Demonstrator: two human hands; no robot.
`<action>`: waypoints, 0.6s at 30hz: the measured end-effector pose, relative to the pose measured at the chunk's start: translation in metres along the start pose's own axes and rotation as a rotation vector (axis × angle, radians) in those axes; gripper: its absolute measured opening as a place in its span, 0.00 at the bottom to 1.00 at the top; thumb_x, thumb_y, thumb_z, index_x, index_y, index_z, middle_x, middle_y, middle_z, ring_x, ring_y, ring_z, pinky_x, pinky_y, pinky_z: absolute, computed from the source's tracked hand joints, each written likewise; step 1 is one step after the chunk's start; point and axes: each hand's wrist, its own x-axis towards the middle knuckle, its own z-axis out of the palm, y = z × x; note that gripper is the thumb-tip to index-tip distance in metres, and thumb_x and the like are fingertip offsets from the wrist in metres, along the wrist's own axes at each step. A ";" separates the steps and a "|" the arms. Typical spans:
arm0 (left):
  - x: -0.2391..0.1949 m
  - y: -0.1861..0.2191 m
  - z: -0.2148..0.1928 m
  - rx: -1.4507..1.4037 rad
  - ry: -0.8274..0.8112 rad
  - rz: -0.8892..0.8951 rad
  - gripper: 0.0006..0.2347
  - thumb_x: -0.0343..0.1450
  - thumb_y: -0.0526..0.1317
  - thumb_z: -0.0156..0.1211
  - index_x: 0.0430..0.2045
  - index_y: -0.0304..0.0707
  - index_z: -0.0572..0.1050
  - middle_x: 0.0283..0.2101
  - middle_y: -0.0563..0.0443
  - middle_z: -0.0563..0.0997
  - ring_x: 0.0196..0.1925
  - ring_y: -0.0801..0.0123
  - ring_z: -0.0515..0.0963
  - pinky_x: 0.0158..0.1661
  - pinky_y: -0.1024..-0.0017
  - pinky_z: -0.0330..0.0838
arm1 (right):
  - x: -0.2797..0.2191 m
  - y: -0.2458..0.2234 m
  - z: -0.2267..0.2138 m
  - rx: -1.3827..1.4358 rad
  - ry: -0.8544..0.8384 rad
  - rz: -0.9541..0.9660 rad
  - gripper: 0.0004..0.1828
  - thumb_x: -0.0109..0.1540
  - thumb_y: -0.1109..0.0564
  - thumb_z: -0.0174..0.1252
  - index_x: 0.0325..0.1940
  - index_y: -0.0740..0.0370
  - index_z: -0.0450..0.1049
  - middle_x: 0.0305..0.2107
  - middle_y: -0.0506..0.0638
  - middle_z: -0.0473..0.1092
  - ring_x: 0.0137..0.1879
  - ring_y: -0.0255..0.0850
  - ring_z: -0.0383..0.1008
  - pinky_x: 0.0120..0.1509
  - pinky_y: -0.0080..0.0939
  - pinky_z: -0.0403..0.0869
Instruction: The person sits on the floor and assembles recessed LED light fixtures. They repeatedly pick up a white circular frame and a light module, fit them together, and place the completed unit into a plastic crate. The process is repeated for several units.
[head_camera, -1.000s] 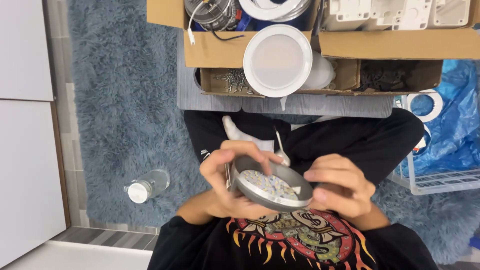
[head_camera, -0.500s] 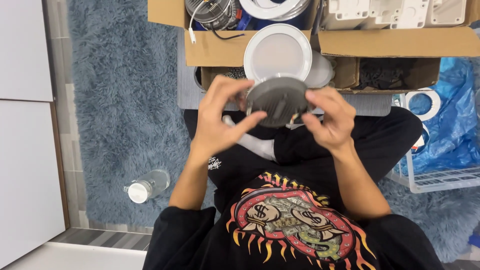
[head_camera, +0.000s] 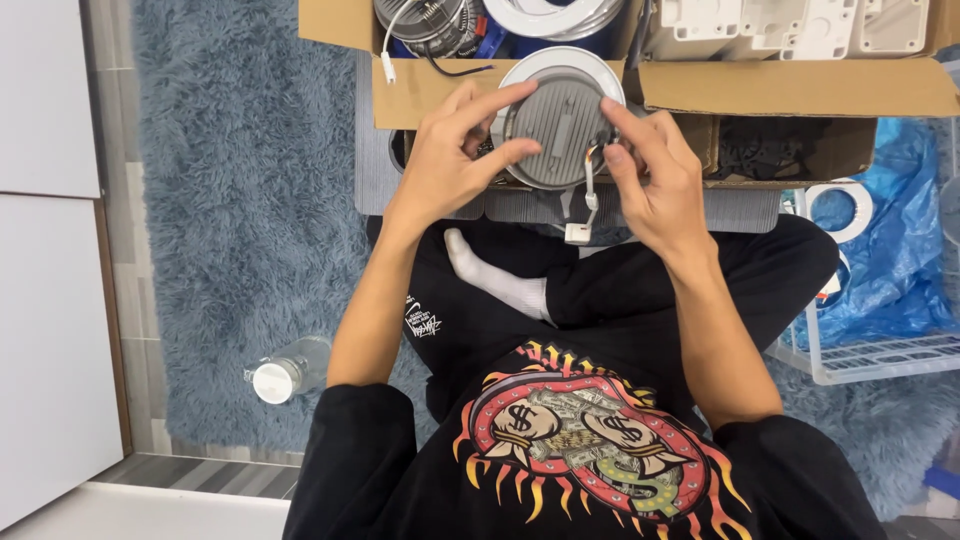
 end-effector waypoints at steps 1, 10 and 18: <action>0.002 0.000 0.000 0.008 -0.015 -0.034 0.22 0.78 0.50 0.74 0.67 0.55 0.77 0.39 0.60 0.61 0.36 0.75 0.63 0.41 0.77 0.67 | 0.000 0.003 0.001 -0.016 -0.022 -0.009 0.22 0.84 0.53 0.50 0.80 0.64 0.69 0.40 0.53 0.62 0.44 0.43 0.62 0.53 0.44 0.71; 0.013 -0.013 0.006 0.110 0.002 -0.008 0.21 0.80 0.53 0.70 0.68 0.57 0.76 0.39 0.60 0.62 0.38 0.73 0.65 0.44 0.75 0.70 | 0.004 0.029 -0.002 -0.336 -0.084 -0.105 0.25 0.84 0.51 0.57 0.84 0.60 0.68 0.42 0.56 0.65 0.49 0.53 0.65 0.54 0.52 0.72; 0.013 -0.021 0.009 0.207 -0.011 0.026 0.21 0.80 0.51 0.70 0.69 0.56 0.76 0.39 0.58 0.62 0.41 0.70 0.67 0.49 0.71 0.71 | -0.002 0.037 0.002 -0.364 -0.105 -0.085 0.26 0.82 0.52 0.61 0.84 0.58 0.69 0.44 0.59 0.68 0.51 0.56 0.69 0.57 0.54 0.75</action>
